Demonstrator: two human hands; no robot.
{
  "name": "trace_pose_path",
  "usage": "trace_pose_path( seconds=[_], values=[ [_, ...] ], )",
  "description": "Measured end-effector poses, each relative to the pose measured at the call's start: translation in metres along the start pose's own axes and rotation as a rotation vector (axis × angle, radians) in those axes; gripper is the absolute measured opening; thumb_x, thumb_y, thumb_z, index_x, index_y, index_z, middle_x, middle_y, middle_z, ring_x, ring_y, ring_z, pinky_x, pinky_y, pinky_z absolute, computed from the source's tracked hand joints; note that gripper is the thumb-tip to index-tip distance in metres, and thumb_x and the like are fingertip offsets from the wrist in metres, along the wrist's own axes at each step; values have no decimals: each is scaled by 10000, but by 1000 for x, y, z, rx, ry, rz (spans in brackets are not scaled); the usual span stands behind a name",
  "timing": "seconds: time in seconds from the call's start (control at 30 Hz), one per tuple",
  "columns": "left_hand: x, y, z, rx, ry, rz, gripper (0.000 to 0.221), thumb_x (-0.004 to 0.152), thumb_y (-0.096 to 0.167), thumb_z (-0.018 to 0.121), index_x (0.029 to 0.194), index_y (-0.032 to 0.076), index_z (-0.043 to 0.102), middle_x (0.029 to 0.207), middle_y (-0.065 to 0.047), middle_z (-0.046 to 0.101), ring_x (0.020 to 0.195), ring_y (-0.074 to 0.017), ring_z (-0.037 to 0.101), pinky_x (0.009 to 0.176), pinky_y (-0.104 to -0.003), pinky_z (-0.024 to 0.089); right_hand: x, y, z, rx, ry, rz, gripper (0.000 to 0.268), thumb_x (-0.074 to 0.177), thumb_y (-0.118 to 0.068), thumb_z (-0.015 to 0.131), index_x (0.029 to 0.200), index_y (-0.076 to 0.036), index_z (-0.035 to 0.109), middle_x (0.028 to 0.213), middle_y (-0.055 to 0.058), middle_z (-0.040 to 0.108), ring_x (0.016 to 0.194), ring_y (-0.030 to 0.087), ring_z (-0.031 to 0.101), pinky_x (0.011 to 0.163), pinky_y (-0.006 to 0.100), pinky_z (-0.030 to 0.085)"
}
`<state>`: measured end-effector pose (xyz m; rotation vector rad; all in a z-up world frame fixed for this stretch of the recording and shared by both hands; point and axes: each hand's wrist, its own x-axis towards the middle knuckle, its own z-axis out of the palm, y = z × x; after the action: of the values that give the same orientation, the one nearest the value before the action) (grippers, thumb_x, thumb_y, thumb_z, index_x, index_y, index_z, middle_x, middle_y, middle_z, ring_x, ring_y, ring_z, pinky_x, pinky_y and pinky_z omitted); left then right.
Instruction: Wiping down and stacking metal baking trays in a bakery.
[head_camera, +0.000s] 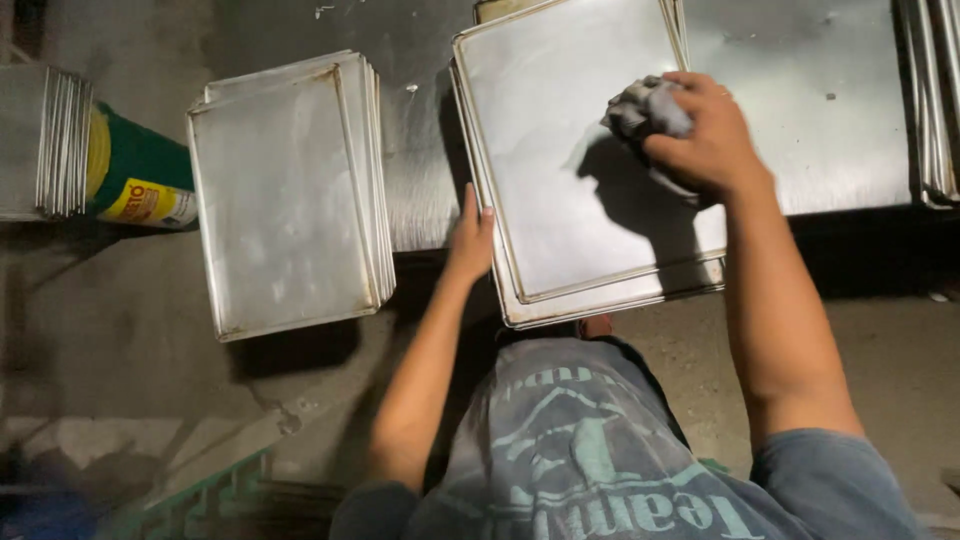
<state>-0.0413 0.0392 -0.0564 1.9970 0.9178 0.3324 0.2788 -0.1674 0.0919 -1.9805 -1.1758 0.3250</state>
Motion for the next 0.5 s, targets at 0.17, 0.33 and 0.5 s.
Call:
trace_pose_path(
  seconds=[0.17,0.33,0.5],
  values=[
    [-5,62,20,-90,242,-2,692,1047,190,394,1637,142,35,1578,-273,385,1185,-511,582,951,-504,505,-18,5,59,-419,122,-209,735,766,-580,826,1404,-263,646,1594,192,394,1418,484,397,1127,671,290],
    [-2,23,33,-45,251,47,587,1102,156,384,1654,241,204,1582,-201,456,1326,-469,553,1046,-475,485,-93,-64,91,-509,-199,-274,761,601,-436,827,1327,-298,645,1524,129,444,1302,446,439,998,645,343],
    [-5,48,23,-114,251,31,543,1110,150,362,1635,253,266,1603,-162,451,1408,-419,508,1107,-440,447,-73,-62,122,-403,-388,-562,678,646,-366,818,1299,-297,648,1520,100,478,1260,384,490,934,590,392]
  ],
)
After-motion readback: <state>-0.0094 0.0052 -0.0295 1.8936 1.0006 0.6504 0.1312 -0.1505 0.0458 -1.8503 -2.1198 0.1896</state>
